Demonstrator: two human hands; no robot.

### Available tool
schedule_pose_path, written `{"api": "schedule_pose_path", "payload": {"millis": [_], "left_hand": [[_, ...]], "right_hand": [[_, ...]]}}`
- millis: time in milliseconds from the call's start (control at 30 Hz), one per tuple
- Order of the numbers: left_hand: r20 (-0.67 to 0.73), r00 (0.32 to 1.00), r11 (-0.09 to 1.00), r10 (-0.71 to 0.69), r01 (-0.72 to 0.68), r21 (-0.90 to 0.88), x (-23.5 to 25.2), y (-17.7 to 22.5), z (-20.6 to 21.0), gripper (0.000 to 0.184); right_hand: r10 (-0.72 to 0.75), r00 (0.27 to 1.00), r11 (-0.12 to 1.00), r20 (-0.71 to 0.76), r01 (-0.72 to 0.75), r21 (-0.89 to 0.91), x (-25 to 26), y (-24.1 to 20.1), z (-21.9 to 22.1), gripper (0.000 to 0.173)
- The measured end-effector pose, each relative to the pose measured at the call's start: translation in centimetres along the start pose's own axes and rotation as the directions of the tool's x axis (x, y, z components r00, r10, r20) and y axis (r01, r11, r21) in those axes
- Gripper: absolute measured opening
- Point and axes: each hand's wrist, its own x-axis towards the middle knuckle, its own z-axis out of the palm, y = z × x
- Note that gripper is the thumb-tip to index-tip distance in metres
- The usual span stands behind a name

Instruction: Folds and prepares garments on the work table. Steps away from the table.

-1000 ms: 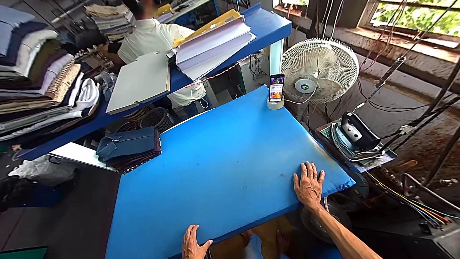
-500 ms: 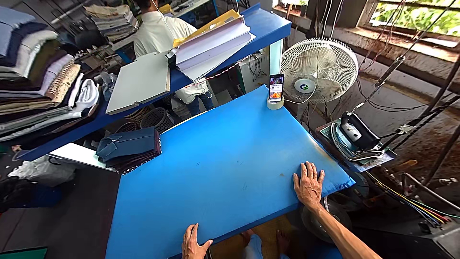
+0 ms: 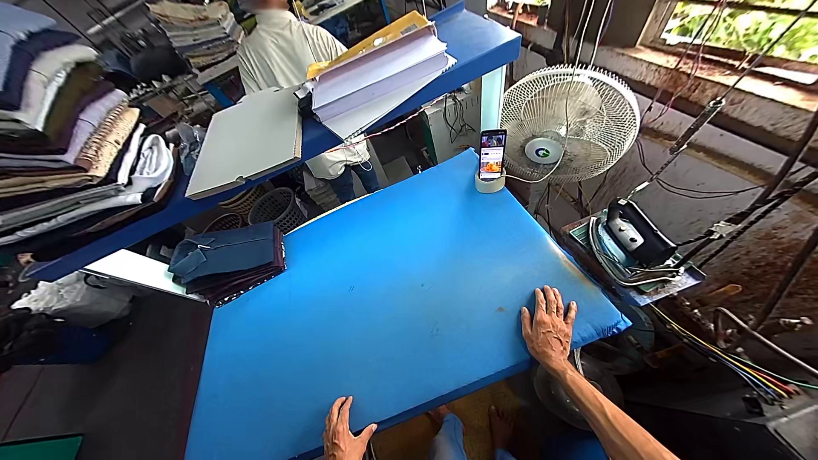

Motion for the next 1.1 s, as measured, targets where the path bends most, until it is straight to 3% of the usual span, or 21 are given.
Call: {"api": "schedule_pose_path", "payload": {"millis": [1100], "left_hand": [[-0.042,0.999,0.999,-0.021,0.019,-0.042,-0.17,0.59,-0.04,0.083]], "right_hand": [[0.002,1.000,1.000,0.027,-0.002,0.011,0.05,-0.33,-0.34,0.063]]}}
